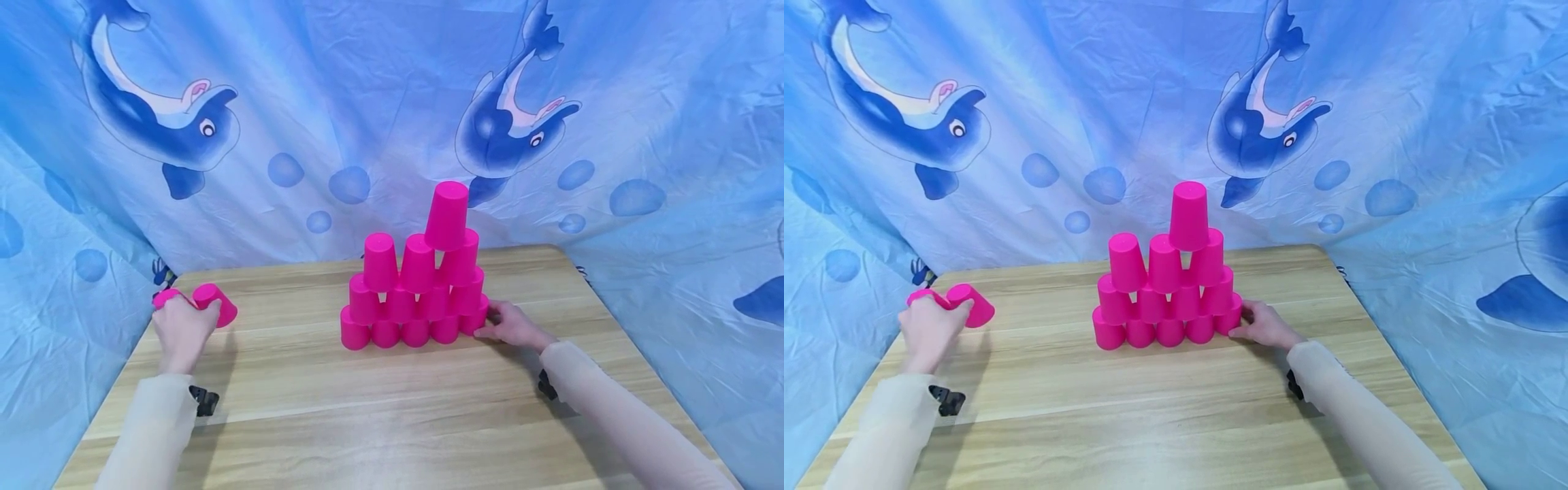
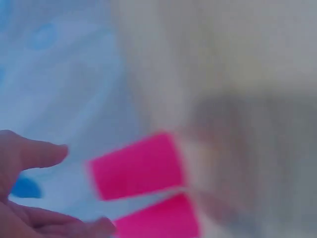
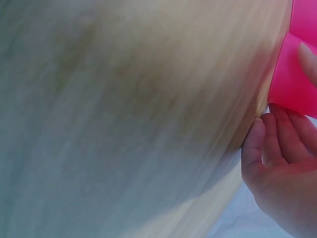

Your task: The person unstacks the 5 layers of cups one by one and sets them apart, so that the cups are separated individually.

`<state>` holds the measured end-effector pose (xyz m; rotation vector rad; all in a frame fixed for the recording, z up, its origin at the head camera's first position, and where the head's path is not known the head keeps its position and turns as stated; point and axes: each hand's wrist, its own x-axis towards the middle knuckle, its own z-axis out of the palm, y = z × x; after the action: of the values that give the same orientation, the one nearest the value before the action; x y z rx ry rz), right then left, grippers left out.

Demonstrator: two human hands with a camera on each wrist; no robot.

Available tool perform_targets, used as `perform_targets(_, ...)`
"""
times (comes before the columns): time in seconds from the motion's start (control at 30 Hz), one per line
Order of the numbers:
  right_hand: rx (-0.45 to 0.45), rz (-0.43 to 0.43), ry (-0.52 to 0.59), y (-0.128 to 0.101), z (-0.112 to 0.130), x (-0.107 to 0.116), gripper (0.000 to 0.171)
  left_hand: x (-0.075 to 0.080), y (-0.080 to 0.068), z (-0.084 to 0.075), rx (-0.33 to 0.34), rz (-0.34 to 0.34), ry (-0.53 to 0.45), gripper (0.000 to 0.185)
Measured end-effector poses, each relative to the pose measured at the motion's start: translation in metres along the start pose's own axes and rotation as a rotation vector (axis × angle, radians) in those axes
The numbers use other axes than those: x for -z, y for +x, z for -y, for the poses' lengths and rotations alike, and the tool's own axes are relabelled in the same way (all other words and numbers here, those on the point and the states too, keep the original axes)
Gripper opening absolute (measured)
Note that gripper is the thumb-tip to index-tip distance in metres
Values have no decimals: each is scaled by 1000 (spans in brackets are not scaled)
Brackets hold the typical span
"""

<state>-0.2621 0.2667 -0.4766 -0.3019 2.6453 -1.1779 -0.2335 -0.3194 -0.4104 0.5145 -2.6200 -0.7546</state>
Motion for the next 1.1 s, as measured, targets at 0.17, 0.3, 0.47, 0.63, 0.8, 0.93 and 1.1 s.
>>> perform_targets(0.17, 54, -2, 11, -1, -2, -1, 64, 22, -6, -33, -132, -83, 60, 46)
perform_targets(0.3, 81, -2, 20, -1, -2, 0, 63, 31, -13, -72, -247, -60, 0, 51)
perform_targets(0.47, 77, 1, 25, -2, -2, -1, 64, 32, -23, -134, -404, -1, -155, 74)
perform_targets(0.63, 60, -6, 25, -2, -2, -1, 63, 27, -34, -189, -546, 23, -307, 64)
perform_targets(0.8, 39, -16, 8, -1, -4, -2, 66, 20, -46, -234, -589, 152, -392, 67)
perform_targets(0.93, 40, -21, 6, 1, -4, -2, 68, 17, -55, -262, -653, 212, -411, 72)
perform_targets(1.1, 54, -20, 6, -1, -4, -3, 67, 14, -67, -289, -675, 273, -425, 78)
